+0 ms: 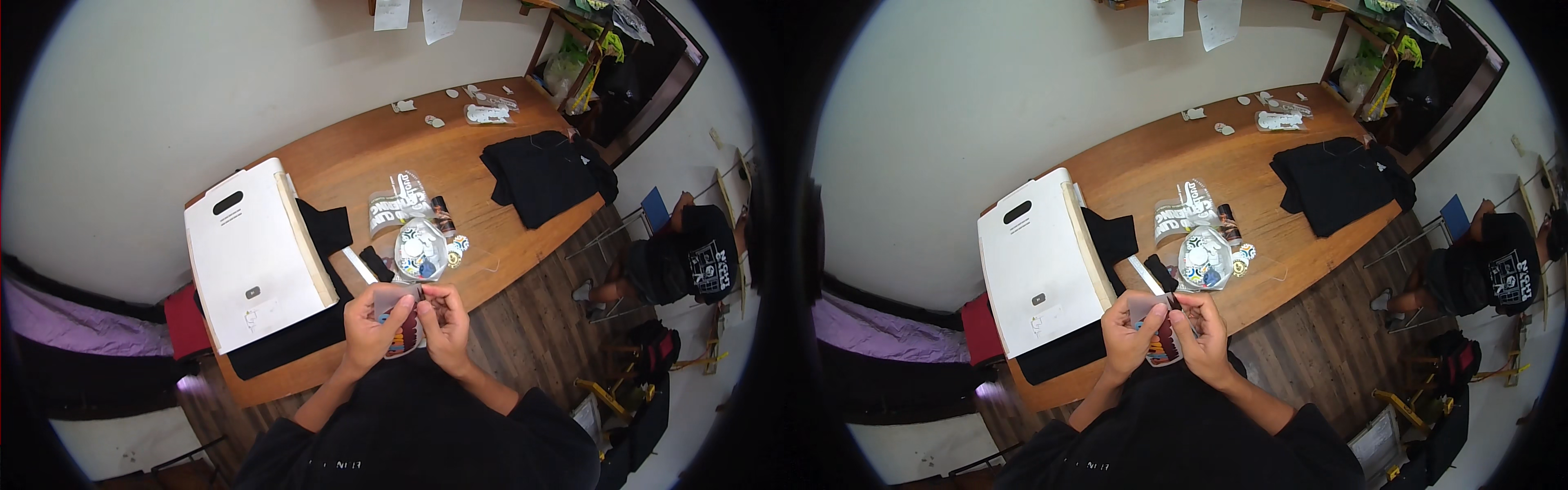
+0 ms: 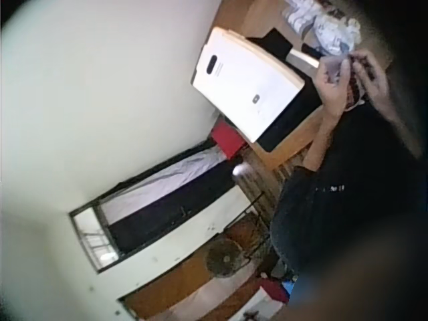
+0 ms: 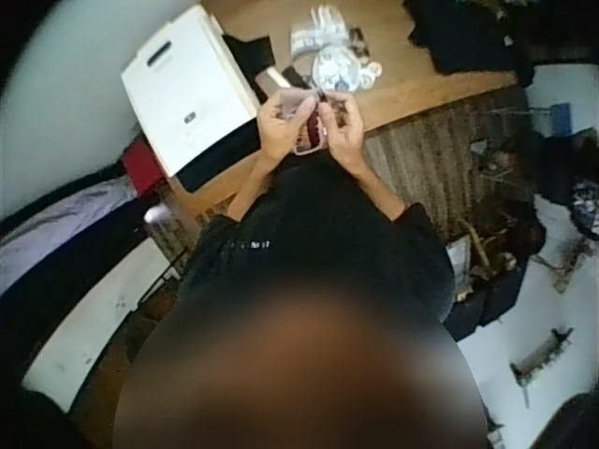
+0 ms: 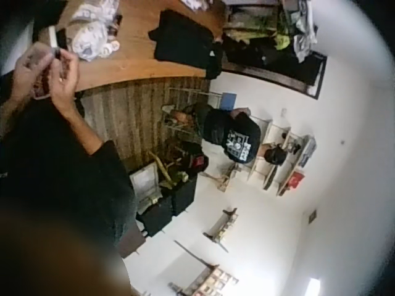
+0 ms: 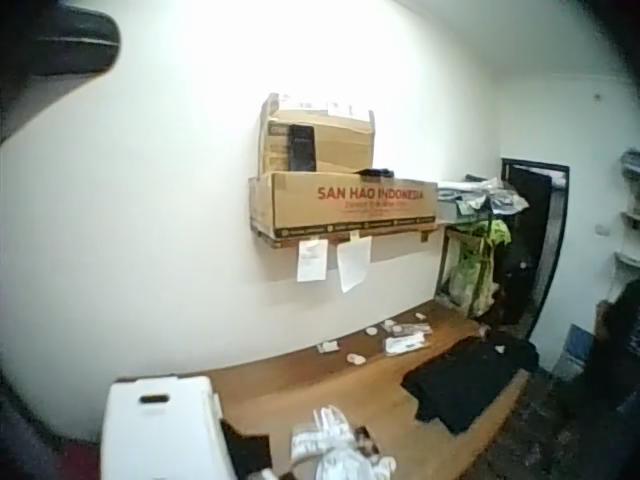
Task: Trimming printed heat transfer decals with a pair of scissors at a workbench.
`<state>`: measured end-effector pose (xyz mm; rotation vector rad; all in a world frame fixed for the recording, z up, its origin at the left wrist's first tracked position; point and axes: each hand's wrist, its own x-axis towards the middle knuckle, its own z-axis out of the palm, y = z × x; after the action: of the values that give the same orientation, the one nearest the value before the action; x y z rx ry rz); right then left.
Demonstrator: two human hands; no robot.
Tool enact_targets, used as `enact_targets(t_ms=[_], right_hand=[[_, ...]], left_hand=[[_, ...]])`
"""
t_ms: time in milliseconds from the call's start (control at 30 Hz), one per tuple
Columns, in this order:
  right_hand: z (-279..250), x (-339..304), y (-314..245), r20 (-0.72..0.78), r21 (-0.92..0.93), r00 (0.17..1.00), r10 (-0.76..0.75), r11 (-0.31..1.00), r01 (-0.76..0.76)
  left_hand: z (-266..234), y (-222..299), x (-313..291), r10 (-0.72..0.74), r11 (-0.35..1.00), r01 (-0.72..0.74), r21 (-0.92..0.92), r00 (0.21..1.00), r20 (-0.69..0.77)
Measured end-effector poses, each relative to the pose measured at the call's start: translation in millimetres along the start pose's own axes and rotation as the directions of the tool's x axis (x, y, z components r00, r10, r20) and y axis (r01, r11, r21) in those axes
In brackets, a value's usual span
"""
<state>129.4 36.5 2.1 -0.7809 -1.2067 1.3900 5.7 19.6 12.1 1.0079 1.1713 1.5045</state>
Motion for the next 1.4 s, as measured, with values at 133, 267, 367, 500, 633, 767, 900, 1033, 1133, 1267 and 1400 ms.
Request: enact_targets(t_ms=[133, 267, 367, 500, 633, 767, 900, 1033, 1133, 1267, 1400], right_hand=[[0, -1, 1, -0.015, -0.003, 1.000, 0.005, 1.000, -0.005], [0, 0, 0, -0.033, 0.018, 0.999, -0.004, 1.000, 0.005], [-3, 3, 0, -0.030, 0.029, 0.999, -0.017, 0.999, 0.018], [-3, 9, -1, -0.003, 0.051, 0.998, -0.062, 0.997, 0.062], [-9, -1, -2, 0.052, -0.003, 0.998, 0.027, 1.000, -0.027], [-5, -4, -1, 0.050, -0.009, 0.999, -0.001, 1.000, 0.001], [-1, -6, -3, 0.063, 0.008, 0.998, 0.020, 1.000, -0.020], [1, -8, -3, 0.051, -0.004, 0.998, 0.022, 1.000, -0.022], [2, -10, -2, 0.034, 0.001, 0.999, 0.028, 1.000, -0.028], [-3, -14, 2, 0.017, 0.011, 0.999, 0.035, 0.999, -0.035], [-12, -16, 4, 0.026, 0.019, 0.999, 0.038, 0.999, -0.039]], left_hand=[[1, -4, 1, 0.051, 0.999, -0.051, 0.015, 0.999, 0.009], [3, -6, -1, 0.035, 0.999, -0.035, 0.010, 0.999, 0.002], [5, -6, -3, 0.038, 0.999, -0.040, 0.034, 0.998, 0.050], [6, -9, -6, 0.044, 0.999, -0.044, 0.005, 0.999, 0.020], [5, -5, -4, 0.032, 0.999, -0.032, 0.005, 0.999, -0.044], [3, -5, -5, 0.053, 0.998, -0.052, 0.025, 0.998, -0.044], [-1, -4, -5, 0.075, 0.996, -0.072, 0.046, 0.996, -0.050], [-2, -1, -9, 0.037, 0.997, -0.034, 0.062, 0.997, -0.062], [-2, -4, -11, 0.090, 0.994, -0.086, 0.069, 0.995, -0.049], [1, -8, -14, 0.072, 0.996, -0.069, 0.057, 0.996, -0.049], [8, -14, -15, 0.085, 0.995, -0.083, 0.059, 0.996, -0.041]])
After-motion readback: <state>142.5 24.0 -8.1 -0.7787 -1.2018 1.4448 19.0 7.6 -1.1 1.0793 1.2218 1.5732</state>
